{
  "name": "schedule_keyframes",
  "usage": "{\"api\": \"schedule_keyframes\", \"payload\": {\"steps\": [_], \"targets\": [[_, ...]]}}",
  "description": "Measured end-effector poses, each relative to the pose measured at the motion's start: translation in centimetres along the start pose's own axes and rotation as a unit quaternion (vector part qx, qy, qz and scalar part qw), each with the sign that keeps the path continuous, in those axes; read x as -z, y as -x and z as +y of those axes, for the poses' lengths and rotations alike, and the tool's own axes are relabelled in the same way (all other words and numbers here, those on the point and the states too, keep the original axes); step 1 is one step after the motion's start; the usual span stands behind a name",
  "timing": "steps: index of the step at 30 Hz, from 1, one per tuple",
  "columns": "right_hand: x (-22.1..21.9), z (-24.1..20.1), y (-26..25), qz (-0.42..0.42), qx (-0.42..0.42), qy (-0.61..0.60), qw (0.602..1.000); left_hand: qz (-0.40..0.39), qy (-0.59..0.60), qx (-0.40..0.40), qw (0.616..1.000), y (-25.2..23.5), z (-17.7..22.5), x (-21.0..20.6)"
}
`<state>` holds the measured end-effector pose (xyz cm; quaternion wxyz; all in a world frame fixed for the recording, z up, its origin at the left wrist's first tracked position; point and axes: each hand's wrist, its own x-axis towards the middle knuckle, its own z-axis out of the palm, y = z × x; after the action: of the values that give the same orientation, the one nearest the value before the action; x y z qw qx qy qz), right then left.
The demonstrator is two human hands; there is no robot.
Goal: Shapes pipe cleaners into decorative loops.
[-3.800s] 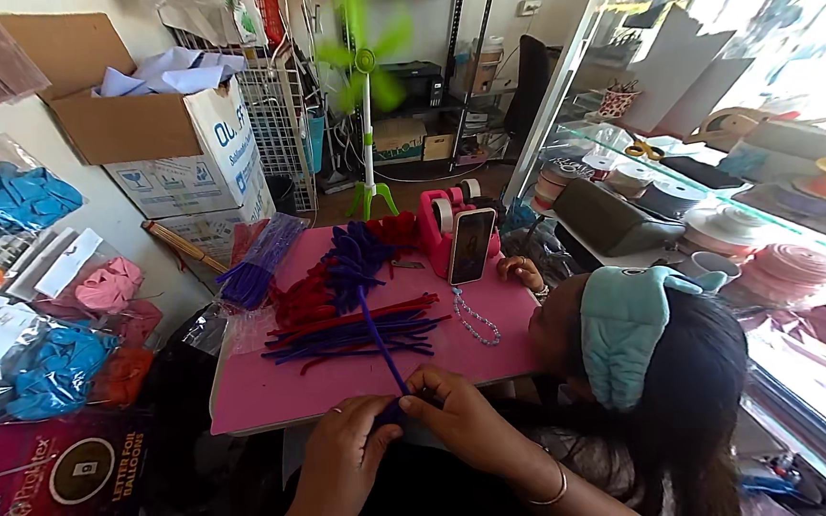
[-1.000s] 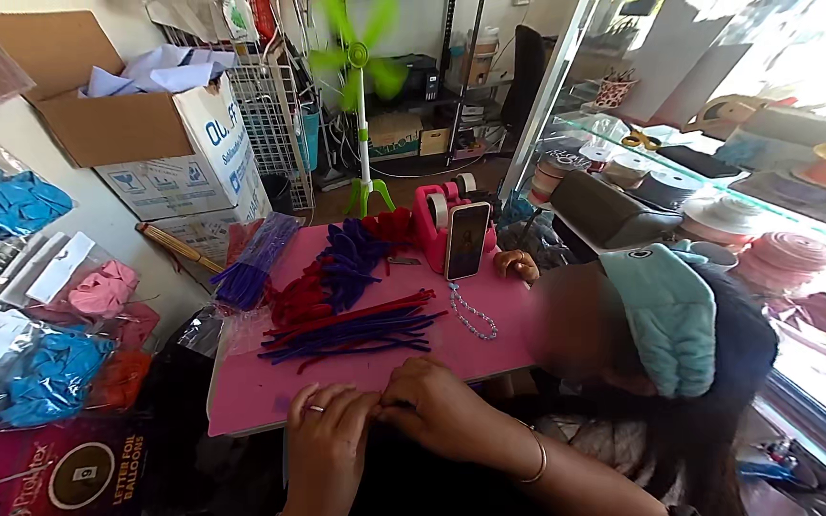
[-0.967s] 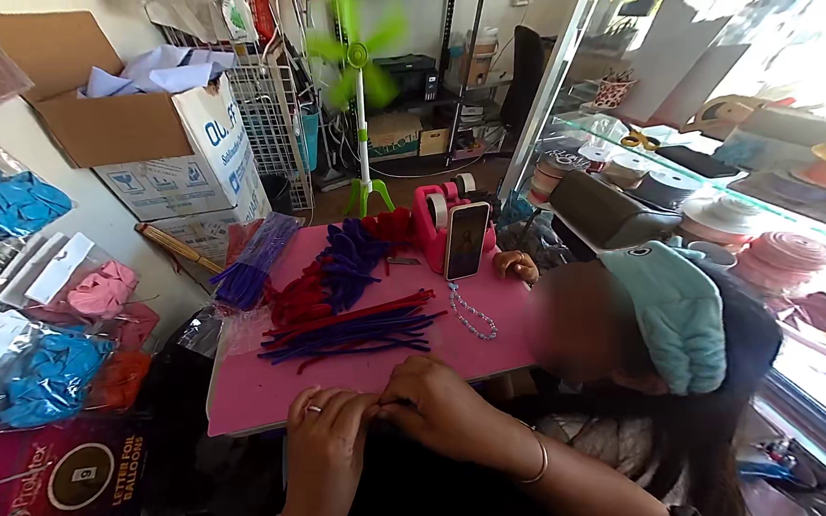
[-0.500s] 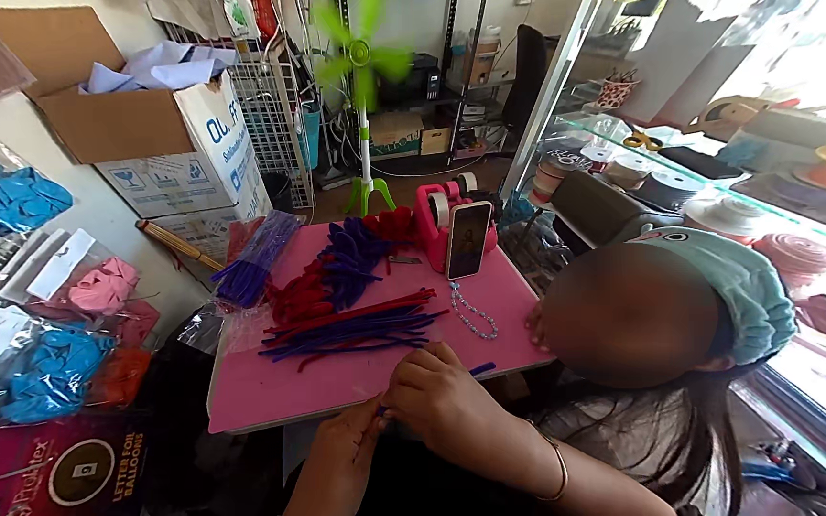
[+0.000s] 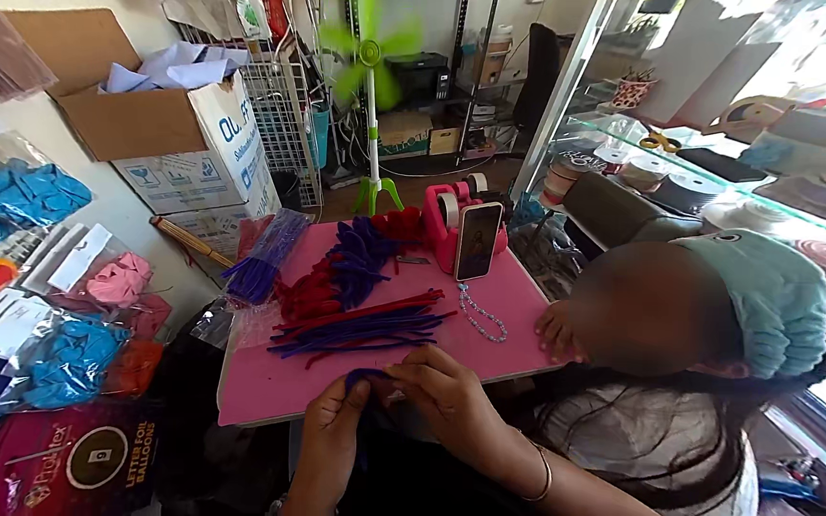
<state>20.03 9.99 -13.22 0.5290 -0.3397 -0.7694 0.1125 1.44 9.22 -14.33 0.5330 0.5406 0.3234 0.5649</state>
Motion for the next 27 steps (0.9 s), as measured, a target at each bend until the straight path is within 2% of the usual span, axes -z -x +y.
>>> {"api": "schedule_keyframes", "payload": {"steps": [5,9,14,18,21,24,27], "targets": [[-1.8,0.0,1.5,0.038,-0.002,-0.035,0.999,0.048,0.134,0.025,0.989,-0.8,1.1,-0.9],[-2.8,0.1,2.2,0.047,-0.006,-0.027,0.999,0.069,0.164,0.037,0.983,-0.9,1.1,-1.5],[-3.0,0.3,2.4,0.029,-0.019,-0.031,0.999,0.069,0.081,0.012,0.994,-0.7,0.4,-1.3],[-1.0,0.8,1.2,-0.023,-0.051,0.017,0.998,0.046,-0.031,0.011,0.998,-0.8,0.9,0.2],[0.3,0.8,-0.5,-0.045,-0.089,-0.020,0.995,-0.009,-0.085,0.020,0.996,-0.8,1.4,0.8],[0.7,0.6,-2.0,-0.124,-0.135,-0.099,0.978,-0.073,-0.135,0.027,0.988,-0.8,1.3,0.7],[0.1,0.9,-2.2,-0.148,-0.153,-0.192,0.958,-0.096,-0.154,0.031,0.983,-0.6,1.0,0.5]]}}
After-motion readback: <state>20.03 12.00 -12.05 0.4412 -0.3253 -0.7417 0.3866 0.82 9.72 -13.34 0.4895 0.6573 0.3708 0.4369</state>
